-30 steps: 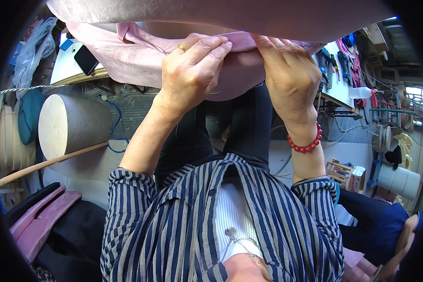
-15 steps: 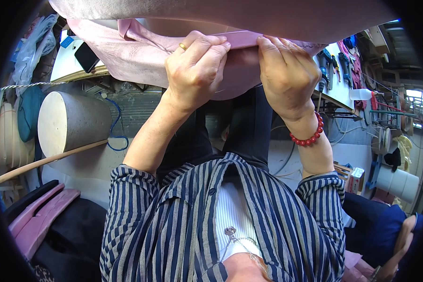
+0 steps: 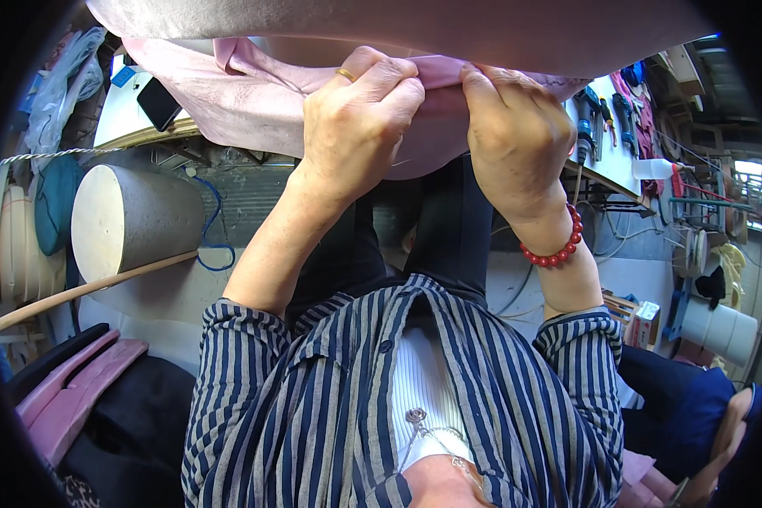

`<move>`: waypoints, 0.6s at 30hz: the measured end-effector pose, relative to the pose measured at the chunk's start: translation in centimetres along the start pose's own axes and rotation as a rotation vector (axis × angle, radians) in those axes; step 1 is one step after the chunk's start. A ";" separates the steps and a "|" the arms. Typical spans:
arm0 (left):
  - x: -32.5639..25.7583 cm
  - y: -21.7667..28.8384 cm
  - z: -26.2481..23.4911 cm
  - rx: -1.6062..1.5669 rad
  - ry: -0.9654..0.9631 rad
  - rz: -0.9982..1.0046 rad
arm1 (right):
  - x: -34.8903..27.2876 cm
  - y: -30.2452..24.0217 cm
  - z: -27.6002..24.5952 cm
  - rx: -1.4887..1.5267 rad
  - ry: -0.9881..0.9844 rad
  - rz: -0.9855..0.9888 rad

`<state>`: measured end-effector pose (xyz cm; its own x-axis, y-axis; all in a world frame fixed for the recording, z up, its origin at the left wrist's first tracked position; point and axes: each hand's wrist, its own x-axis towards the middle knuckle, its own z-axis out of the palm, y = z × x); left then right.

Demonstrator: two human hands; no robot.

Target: Hand-sewing a fabric cover onto a piece of upholstered furniture.

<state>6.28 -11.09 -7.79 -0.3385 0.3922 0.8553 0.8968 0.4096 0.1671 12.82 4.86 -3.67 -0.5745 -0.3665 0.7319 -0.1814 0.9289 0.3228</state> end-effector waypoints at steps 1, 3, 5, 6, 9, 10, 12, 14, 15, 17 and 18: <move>0.0 0.0 -0.1 -0.007 -0.030 -0.002 | 0.0 -0.2 -0.2 0.000 -0.030 0.010; -0.1 0.2 -0.4 -0.011 -0.060 -0.006 | 0.3 -0.4 -0.9 0.001 -0.060 0.018; -0.1 0.5 -0.7 0.019 -0.099 -0.007 | 0.7 -0.4 -1.6 -0.011 -0.219 0.046; -0.2 0.4 -0.7 0.019 -0.097 -0.008 | 0.7 -0.4 -1.6 -0.012 -0.219 0.044; -0.7 0.3 -0.5 0.047 -0.059 0.026 | 0.6 -0.4 -1.6 0.000 -0.231 0.054; -0.9 0.2 -0.4 0.039 -0.051 0.019 | 0.6 -0.3 -1.6 0.006 -0.218 0.048; -1.2 0.4 -0.2 0.037 -0.042 0.009 | 0.4 -0.2 -1.5 0.017 -0.204 0.039; -1.4 1.1 -0.2 0.043 -0.069 -0.067 | 0.2 -0.1 -1.5 0.005 -0.191 0.015; -1.4 1.6 -0.3 0.042 -0.071 -0.067 | 0.2 -0.1 -1.5 0.006 -0.192 0.017; -1.3 2.5 -0.4 0.042 -0.112 -0.130 | 0.1 -0.1 -1.4 0.008 -0.171 0.011; -1.6 2.8 -0.1 0.036 -0.097 -0.144 | 0.1 0.0 -1.5 0.009 -0.170 0.011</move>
<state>9.34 -10.63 -8.69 -0.4904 0.4038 0.7723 0.8268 0.4957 0.2658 13.98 4.74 -2.71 -0.7033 -0.3424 0.6230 -0.1810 0.9337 0.3089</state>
